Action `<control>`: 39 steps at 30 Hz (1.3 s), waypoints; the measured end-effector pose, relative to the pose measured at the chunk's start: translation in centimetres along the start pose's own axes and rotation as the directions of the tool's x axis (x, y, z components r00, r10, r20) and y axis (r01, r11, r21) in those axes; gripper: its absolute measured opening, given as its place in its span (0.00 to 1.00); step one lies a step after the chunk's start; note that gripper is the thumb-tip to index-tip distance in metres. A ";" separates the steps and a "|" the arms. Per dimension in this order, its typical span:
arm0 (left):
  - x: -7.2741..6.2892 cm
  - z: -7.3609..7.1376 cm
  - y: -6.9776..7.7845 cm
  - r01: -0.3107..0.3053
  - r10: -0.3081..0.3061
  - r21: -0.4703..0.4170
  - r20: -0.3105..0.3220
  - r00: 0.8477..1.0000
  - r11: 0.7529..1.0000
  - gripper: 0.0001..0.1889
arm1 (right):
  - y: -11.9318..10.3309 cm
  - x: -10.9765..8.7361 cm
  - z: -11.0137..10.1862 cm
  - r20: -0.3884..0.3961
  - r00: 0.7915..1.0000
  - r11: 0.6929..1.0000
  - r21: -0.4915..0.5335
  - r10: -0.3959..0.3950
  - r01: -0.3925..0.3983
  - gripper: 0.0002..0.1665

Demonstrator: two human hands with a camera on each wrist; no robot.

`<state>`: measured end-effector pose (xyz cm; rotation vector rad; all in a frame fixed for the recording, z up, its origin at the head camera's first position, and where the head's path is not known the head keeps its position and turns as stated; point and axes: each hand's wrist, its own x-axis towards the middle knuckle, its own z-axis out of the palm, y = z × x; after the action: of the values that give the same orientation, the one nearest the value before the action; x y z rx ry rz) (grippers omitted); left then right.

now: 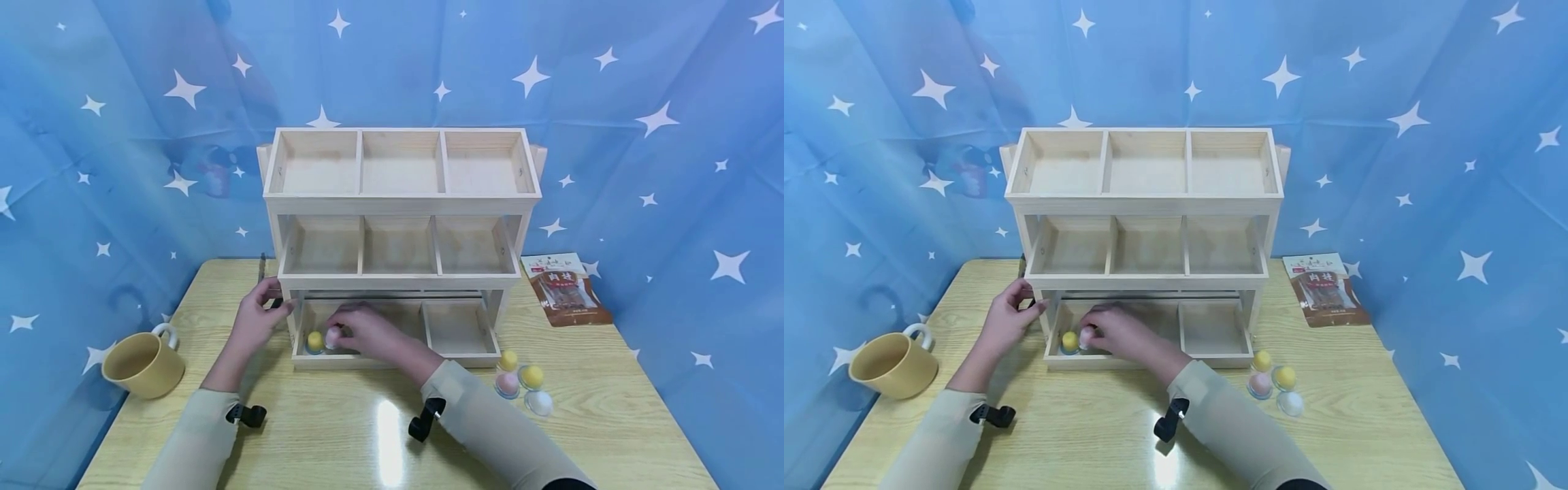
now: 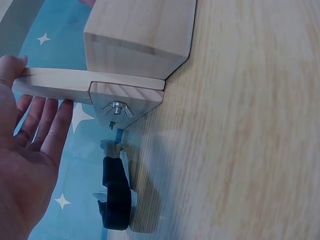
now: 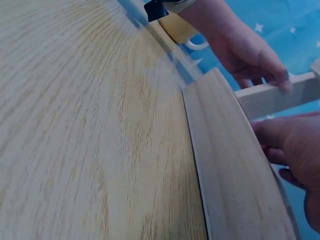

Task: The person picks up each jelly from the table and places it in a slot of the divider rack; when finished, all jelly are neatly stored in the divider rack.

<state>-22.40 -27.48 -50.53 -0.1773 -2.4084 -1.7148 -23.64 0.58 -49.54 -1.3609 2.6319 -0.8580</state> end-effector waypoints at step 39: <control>-0.1 0.1 0.1 0.013 -0.013 0.007 0.006 1.000 1.000 0.24 | 0.0 -13.1 -5.7 -0.285 0.949 0.982 0.168 0.133 -0.087 0.15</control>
<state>-22.30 -27.39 -50.43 -0.1667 -2.4247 -1.7137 -17.35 13.23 -47.34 -1.1120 2.7486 -1.3085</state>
